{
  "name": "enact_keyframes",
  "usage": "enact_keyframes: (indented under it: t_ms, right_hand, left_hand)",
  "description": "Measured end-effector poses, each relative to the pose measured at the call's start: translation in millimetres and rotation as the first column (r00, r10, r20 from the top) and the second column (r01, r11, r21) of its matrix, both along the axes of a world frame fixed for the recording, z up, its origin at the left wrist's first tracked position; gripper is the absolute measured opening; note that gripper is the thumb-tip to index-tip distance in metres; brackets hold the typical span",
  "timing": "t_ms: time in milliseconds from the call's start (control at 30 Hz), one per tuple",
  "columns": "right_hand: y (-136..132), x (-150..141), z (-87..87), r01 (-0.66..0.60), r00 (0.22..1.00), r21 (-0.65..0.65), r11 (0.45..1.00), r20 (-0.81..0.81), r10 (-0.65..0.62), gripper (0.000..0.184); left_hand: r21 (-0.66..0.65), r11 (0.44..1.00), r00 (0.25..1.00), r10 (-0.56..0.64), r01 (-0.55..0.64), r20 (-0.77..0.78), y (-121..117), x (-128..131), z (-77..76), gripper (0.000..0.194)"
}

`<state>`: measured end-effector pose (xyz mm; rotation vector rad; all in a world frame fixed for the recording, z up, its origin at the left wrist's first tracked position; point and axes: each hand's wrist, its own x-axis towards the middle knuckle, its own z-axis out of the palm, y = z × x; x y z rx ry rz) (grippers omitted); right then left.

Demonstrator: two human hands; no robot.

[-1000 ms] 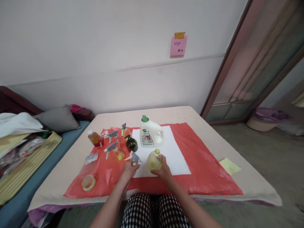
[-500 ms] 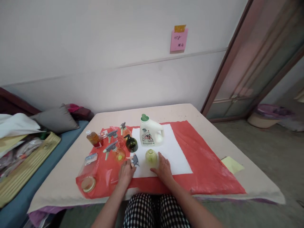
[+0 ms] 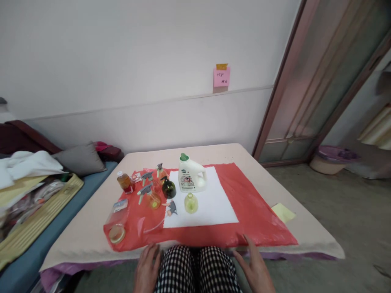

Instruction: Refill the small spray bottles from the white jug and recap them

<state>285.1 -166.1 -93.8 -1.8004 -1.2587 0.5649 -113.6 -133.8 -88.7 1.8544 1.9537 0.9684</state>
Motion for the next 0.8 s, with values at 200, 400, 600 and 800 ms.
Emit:
enact_keyframes:
  t_ms: [200,400,600,800]
  right_hand:
    - [-24.8,9.6,12.4,0.053,0.998,0.041,0.998,-0.032,-0.052,0.068]
    - [-41.1,-20.2,43.7,-0.049,0.996,0.116,0.992,-0.069,0.057,0.061]
    - [-74.3,-19.9,64.9,-0.108,0.992,0.104,0.989,-0.046,0.113,0.058]
    - [-100.1,2.8,51.5,-0.058,0.994,0.060,0.997,-0.085,0.063,0.058]
  left_hand:
    - [0.012,0.994,0.991,0.106,-0.107,0.081,-32.7,-32.3,1.8,0.027]
    - [0.056,0.997,0.993,0.055,-0.061,0.103,-51.1,-13.8,26.3,0.030]
    - [0.067,0.998,0.993,-0.028,0.021,0.116,-74.5,3.8,55.2,0.031]
    - [0.046,0.994,0.992,-0.105,0.102,0.063,-64.3,16.3,71.4,0.034]
